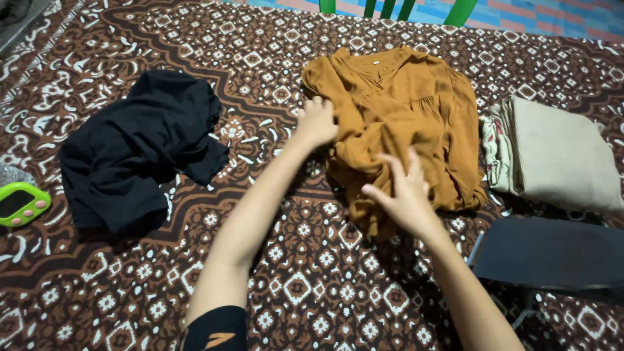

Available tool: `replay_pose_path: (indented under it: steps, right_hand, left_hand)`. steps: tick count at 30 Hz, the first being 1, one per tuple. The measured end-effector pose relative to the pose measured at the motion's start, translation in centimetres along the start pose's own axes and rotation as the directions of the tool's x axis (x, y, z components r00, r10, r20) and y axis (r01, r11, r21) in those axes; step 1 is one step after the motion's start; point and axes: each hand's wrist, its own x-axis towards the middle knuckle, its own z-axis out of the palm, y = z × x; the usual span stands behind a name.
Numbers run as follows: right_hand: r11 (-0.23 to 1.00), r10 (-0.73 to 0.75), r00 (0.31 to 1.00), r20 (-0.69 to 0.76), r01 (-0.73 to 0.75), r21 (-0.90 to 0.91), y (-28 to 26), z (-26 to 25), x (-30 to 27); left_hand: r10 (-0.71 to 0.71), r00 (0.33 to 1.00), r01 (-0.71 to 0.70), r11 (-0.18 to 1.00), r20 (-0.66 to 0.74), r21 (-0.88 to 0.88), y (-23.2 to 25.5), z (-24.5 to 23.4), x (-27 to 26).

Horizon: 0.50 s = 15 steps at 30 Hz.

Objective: The person lays a mustard-colored shirt on a patterned table, buttons it, and irons the front and sleeves using a handheld iron. The shirt remains on the table throughout the clip.

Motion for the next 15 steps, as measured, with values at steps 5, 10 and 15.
replay_pose_path:
  steps: [5,10,15]
  right_hand:
    - [0.977,-0.034,0.999,-0.042,0.024,-0.212,8.0,5.5,2.9]
    - [0.949,0.171,0.972,-0.162,-0.118,0.292,5.2,2.3,1.9]
    - [0.889,0.057,0.890,-0.453,0.161,0.428,1.1,-1.5,0.4]
  left_hand:
    - [0.136,0.990,-0.138,0.989,-0.039,-0.048,6.6,2.1,-0.9]
    - [0.142,0.986,-0.154,0.625,-0.083,-0.765,7.4,7.6,3.8]
    - [-0.010,0.957,-0.257,0.430,-0.289,-0.866,-1.9,4.5,8.5]
